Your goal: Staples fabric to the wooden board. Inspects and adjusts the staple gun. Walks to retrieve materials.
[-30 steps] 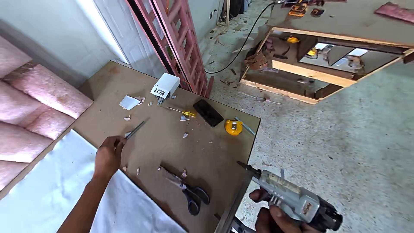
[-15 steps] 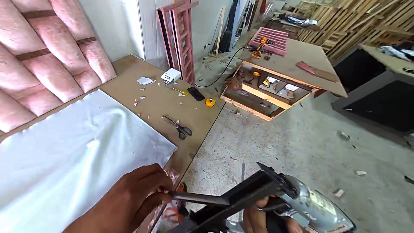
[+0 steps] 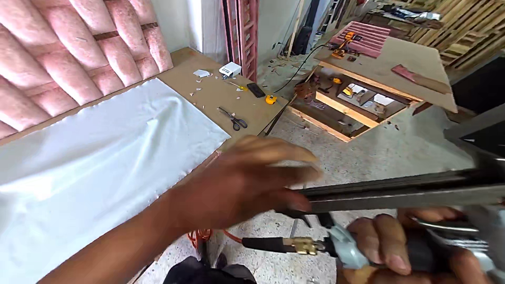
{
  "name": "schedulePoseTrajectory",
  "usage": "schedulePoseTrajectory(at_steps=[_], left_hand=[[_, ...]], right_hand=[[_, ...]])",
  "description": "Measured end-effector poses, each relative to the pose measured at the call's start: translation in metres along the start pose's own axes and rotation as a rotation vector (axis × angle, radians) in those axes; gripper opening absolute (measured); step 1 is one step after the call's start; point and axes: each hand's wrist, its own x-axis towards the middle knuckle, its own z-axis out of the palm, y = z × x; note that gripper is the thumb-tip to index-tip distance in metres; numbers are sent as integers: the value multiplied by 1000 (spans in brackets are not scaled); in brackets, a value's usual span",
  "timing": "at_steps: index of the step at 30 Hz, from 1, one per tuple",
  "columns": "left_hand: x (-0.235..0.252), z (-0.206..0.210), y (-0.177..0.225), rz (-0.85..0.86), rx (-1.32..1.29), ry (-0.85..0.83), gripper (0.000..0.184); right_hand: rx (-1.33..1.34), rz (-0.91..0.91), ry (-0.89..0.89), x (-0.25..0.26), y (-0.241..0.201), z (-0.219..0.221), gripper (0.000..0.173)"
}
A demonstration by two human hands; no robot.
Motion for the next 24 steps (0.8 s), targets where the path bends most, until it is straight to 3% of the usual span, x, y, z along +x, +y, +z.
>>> schedulePoseTrajectory(at_steps=[3, 6, 9, 12, 14, 16, 18, 20, 22, 24], left_hand=[[-71, -3, -9, -194, -104, 136, 68], [-111, 47, -2, -364, -527, 433, 99], [-75, 117, 20, -372, -790, 793, 94], [-49, 165, 18, -326, -808, 799, 87], [-90, 170, 1, -492, -598, 605, 65], [-169, 170, -18, -749, -60, 457, 30], [-270, 168, -44, -945, 396, 320, 25], [-352, 161, -62, -1067, 594, 194, 32], [-400, 161, -72, -1091, 734, 134, 32], [-418, 166, -81, -1019, 809, 190, 21]], right_hand=[[100, -14, 15, -2, -28, -23, 33], [150, 22, 40, -14, -40, -40, 34], [71, 93, 59, -33, -18, -36, 33], [-129, 161, 76, -59, 16, -43, 35], [-259, 259, 58, -71, 28, -64, 37], [-411, 402, 29, -86, 43, -88, 37], [-514, 544, -8, -106, 66, -108, 36], [-599, 678, 5, -133, 93, -118, 33], [-679, 788, -15, -158, 123, -118, 31], [-779, 847, -73, -179, 152, -111, 32]])
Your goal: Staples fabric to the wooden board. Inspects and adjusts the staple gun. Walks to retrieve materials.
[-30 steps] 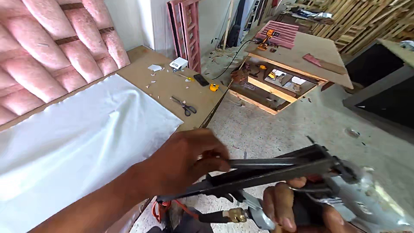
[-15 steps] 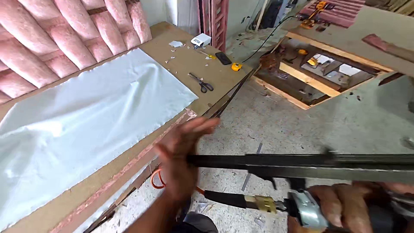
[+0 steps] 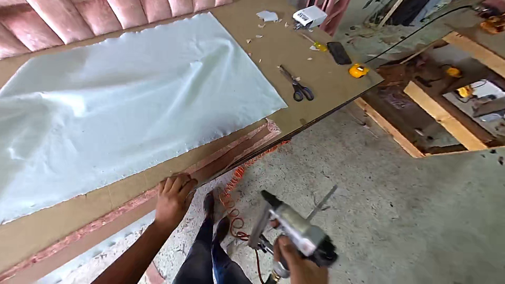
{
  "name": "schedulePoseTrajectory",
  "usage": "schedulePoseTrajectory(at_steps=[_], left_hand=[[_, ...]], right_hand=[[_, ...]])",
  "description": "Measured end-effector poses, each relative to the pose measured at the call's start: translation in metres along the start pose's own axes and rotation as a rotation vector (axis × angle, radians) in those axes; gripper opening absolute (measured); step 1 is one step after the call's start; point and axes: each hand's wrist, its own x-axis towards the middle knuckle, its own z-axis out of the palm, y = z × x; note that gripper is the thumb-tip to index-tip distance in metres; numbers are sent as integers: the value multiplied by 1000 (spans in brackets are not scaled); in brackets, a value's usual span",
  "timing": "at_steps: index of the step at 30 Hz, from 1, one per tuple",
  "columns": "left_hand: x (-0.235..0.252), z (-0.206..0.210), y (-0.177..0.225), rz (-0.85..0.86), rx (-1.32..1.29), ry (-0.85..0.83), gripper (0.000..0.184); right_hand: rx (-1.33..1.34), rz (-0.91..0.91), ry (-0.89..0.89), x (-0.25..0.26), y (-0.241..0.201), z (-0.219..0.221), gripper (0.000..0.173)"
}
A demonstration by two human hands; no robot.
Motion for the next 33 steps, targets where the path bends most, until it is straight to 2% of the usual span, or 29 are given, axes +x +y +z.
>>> schedulePoseTrajectory(at_steps=[2, 5, 11, 14, 22, 27, 33], left_hand=[[-1, 9, -2, 18, -75, 93, 17], [-1, 12, 1, -87, -210, 116, 18], [9, 1, 3, -338, -375, 4, 7], [16, -5, -3, -386, -402, -86, 9], [22, -11, -16, -357, -467, -157, 5], [19, -8, -21, -316, -465, -130, 8], [18, -5, -23, -311, -463, -102, 8]], right_hand=[[-90, -8, -42, 4, 26, 25, 34], [-170, 0, -119, 13, 54, 57, 30], [-322, 1, -228, 29, 79, 100, 23], [-360, 11, -246, 30, 82, 113, 24], [-398, 3, -174, 27, 76, 143, 29], [-585, -6, -160, 29, 62, 158, 39], [-631, 58, -170, 30, 45, 168, 24]])
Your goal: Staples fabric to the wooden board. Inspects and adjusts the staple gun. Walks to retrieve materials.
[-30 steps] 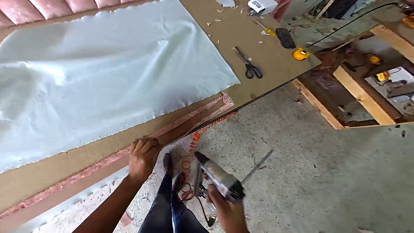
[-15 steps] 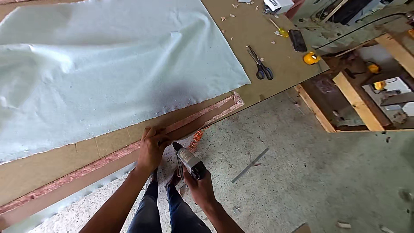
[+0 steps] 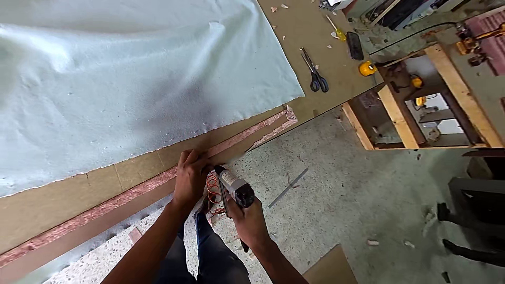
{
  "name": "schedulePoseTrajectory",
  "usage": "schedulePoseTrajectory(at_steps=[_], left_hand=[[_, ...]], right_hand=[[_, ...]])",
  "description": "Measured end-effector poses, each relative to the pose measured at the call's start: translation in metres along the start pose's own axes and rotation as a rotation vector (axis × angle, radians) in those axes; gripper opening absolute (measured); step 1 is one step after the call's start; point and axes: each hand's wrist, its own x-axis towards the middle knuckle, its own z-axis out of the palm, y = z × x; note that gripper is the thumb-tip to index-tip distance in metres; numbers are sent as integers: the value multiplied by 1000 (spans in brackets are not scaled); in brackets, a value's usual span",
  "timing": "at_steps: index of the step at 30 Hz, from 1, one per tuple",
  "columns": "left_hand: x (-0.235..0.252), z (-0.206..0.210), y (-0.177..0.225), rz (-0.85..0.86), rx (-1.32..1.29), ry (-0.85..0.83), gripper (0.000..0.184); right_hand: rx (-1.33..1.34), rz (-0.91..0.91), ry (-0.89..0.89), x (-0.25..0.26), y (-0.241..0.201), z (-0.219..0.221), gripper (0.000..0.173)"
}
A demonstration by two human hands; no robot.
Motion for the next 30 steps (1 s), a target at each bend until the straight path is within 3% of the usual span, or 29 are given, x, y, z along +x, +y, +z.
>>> schedulePoseTrajectory(at_steps=[16, 23, 27, 30], left_hand=[[2, -4, -4, 23, -33, -31, 11], [2, -6, -4, 63, 21, -30, 11], [11, -2, 14, 170, 179, -70, 17], [33, 21, 48, 299, 312, -181, 38]], right_hand=[[-184, 76, -21, 6, -28, 3, 24], [125, 114, 69, -5, -15, -42, 24], [157, 159, 132, -14, 15, -72, 24], [173, 186, 148, -12, 37, -87, 25]])
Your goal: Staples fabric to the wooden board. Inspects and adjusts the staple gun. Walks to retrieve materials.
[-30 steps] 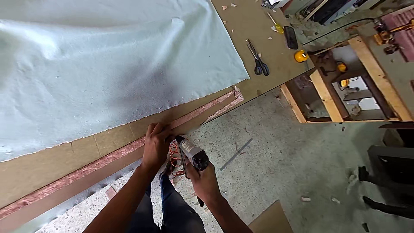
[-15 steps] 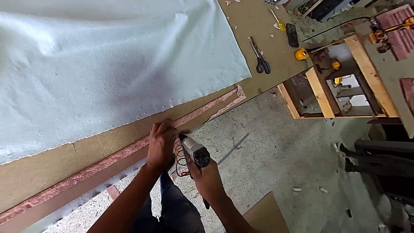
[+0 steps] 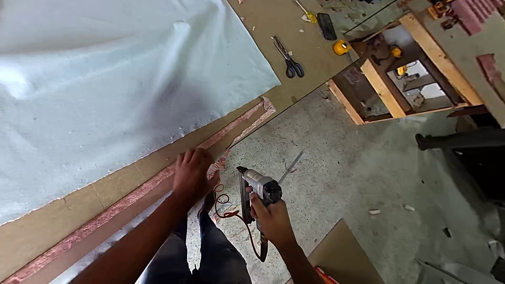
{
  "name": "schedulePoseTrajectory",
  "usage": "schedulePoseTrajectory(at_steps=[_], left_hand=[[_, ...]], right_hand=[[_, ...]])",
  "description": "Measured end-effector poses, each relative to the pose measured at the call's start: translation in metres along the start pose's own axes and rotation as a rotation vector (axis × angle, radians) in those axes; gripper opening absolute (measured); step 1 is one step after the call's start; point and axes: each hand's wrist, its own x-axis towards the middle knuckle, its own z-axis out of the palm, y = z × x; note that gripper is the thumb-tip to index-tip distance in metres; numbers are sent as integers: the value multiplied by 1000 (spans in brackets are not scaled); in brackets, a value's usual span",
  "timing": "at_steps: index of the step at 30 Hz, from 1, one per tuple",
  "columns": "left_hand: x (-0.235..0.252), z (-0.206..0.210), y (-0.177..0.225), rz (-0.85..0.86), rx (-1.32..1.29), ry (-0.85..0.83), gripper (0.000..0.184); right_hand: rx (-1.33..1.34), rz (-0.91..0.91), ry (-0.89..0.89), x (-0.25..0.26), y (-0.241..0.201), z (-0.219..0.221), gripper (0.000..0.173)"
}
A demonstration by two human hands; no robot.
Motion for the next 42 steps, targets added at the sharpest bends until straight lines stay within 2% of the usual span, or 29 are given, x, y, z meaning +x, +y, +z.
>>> schedulePoseTrajectory(at_steps=[2, 3, 6, 9, 11, 12, 15, 18, 22, 24, 27, 35, 42], left_hand=[[29, 14, 10, 67, 74, -112, 49], [41, 21, 10, 91, 96, -149, 49], [60, 26, 3, 150, 155, -172, 33], [74, 15, 13, 147, 222, -410, 25], [90, 5, 14, 101, 182, -599, 27], [96, 3, 10, 84, 131, -635, 27], [104, -4, -1, 31, -80, -663, 23], [107, -8, -8, 41, -155, -699, 23], [104, -4, -7, -22, -163, -619, 19], [102, -4, -7, -96, -204, -547, 23], [99, -2, -10, -95, -229, -504, 24], [111, -1, -23, -85, -239, -588, 21], [114, -2, -26, -102, -265, -606, 19]], right_hand=[[15, -8, 5, 9, 6, -7, 25], [16, -16, 2, 14, 7, -11, 24], [-11, -38, -28, 34, 8, -21, 24], [-63, -29, -108, 49, 14, -28, 22], [-93, -54, -157, 62, 13, -28, 21], [-111, -77, -173, 68, 11, -27, 20], [-226, -167, -202, 81, 4, -25, 24], [-326, -241, -222, 92, -2, -22, 24], [-306, -198, -248, 94, -4, -21, 21], [-275, -185, -242, 93, -6, -21, 19], [-278, -169, -239, 93, -11, -18, 18], [-497, -129, -241, 90, -43, -7, 17], [-452, -128, -275, 76, -40, 0, 19]])
